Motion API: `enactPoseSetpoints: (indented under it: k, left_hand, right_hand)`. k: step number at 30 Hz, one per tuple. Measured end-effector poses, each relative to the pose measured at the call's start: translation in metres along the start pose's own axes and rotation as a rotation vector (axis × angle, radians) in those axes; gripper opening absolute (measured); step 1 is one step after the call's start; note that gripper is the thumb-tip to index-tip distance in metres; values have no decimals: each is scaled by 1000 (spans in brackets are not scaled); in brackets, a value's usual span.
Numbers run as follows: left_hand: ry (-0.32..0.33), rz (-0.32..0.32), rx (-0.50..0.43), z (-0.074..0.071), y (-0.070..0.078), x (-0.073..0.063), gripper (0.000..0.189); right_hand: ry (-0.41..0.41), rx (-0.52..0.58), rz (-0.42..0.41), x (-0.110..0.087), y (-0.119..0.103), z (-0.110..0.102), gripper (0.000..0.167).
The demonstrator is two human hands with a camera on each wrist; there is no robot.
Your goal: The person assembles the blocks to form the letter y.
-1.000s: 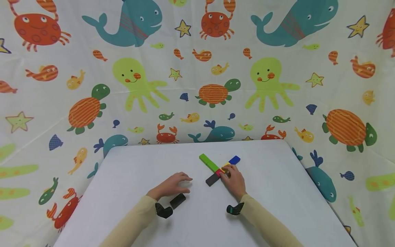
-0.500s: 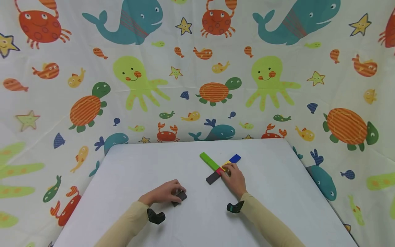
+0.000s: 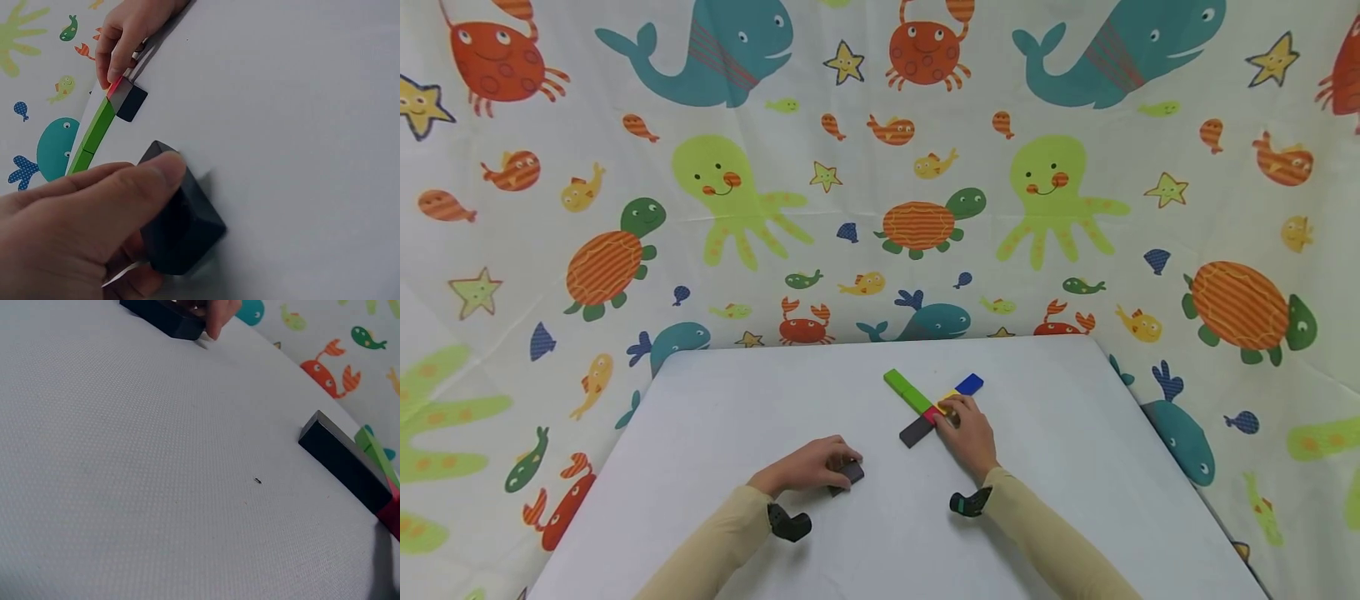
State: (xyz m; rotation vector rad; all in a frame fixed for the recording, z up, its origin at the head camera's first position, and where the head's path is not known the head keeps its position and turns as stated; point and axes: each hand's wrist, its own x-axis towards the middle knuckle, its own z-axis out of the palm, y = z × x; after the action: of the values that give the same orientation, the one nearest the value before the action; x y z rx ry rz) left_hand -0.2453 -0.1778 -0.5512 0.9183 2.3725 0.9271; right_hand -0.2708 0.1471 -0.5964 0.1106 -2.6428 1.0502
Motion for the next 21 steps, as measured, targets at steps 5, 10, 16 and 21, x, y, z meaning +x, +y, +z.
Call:
enactPoseSetpoints:
  k: [5, 10, 16, 21]
  left_hand:
    - [5, -15, -10, -2, 3, 1, 40]
    - [8, -19, 0, -2, 2, 1, 41]
    - [29, -16, 0, 3, -2, 3, 43]
    - [101, 18, 45, 12, -3, 8, 43]
  right_hand:
    - [2, -2, -3, 2, -2, -1, 31]
    - [-3, 0, 5, 3, -2, -1, 32]
    - [-20, 4, 12, 1, 0, 1, 31]
    - [0, 7, -8, 0, 1, 1, 30]
